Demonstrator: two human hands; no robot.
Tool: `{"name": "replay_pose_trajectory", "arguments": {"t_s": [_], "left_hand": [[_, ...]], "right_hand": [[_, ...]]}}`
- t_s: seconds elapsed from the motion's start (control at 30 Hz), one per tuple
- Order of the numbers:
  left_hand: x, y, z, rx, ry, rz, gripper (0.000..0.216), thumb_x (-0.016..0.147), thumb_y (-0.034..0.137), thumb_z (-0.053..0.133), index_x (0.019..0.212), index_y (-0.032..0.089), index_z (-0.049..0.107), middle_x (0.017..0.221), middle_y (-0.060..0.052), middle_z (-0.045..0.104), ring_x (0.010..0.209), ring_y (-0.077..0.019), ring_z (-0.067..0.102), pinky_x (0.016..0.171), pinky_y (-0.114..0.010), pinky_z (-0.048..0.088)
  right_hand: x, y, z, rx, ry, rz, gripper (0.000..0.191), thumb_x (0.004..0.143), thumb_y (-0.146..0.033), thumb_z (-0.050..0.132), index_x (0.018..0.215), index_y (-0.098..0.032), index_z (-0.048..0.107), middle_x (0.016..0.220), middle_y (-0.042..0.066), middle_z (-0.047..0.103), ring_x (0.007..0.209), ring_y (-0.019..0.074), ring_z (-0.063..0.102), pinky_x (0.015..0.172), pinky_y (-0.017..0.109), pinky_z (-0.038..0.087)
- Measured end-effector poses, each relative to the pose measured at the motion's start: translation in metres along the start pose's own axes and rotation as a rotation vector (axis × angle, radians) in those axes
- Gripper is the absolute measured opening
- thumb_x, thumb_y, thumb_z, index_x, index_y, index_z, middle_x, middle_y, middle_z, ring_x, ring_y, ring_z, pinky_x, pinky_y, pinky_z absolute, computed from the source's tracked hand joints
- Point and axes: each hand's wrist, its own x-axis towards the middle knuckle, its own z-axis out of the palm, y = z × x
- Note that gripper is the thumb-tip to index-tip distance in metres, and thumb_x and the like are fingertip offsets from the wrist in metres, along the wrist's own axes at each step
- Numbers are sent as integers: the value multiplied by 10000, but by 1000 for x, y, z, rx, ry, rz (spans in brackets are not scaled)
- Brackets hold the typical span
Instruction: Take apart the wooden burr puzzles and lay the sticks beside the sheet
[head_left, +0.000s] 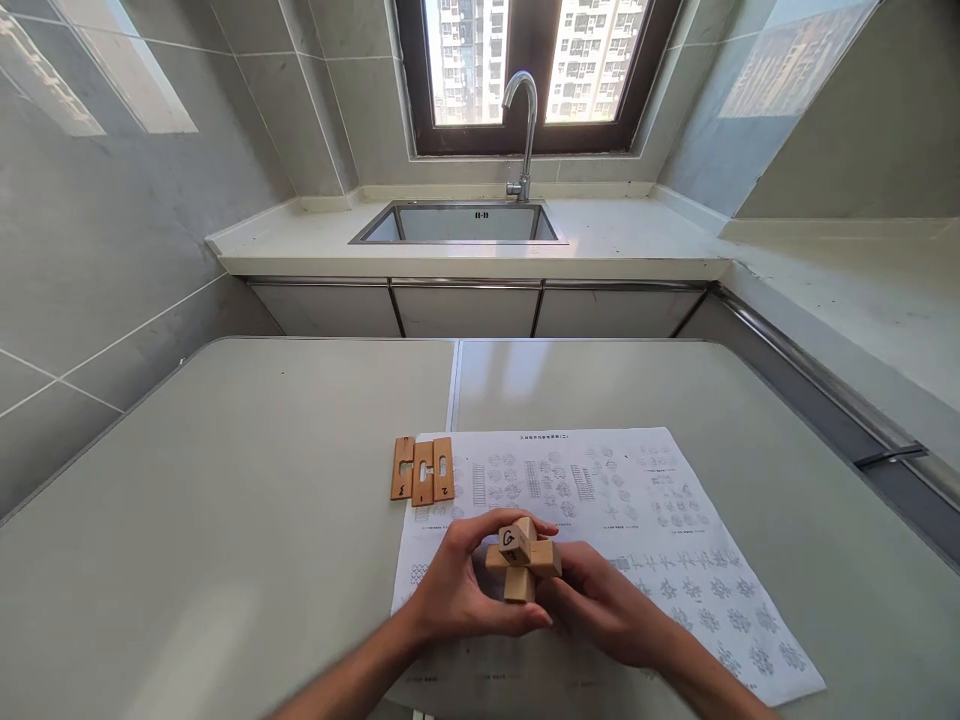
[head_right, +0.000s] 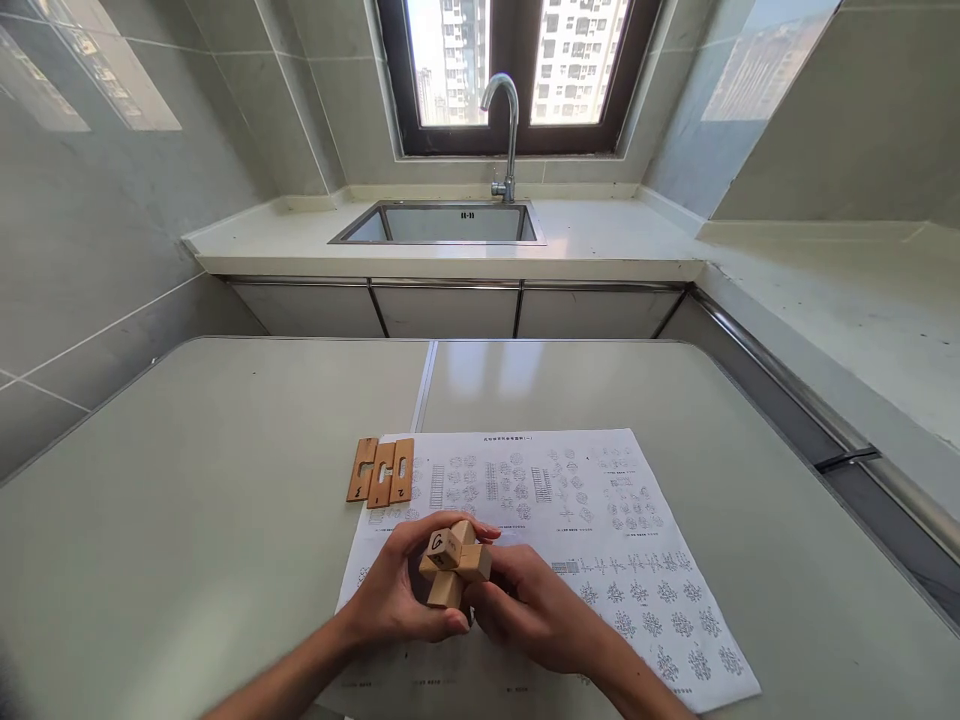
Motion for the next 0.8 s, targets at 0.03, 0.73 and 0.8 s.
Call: {"name": "replay_pose_trajectory", "arguments": {"t_s": [0.03,0.73,0.8], "left_hand": [[0,0,0,-6,-10,6,649,714,495,932,1250,200,715,1261,-147,762,1156,-355,723,1042,-443,562],[2,5,-2,-212,-119,13,706,746,591,895,1277,173,690,1340,-186,724,1264,-390,672,1073,-491,533],[1,5,-2,-267,-140,13,698,757,586,890,1272,162,685,1343,-198,721,1289,-407,659,1088,-515,521]], "right_hand": [[-1,1,1,-3,-10,-9,533,1055,-627,484,735,-205,542,633,-6,508,569,135,423,528,258,359],[-4,0,13,240,-71,31,495,1062,-647,476,847,-204,521,591,-55,456,475,92,384,500,241,349],[-4,3,15,282,-66,43,539,1068,-661,443,798,-200,520,559,-48,465,455,92,391,487,238,354]]}}
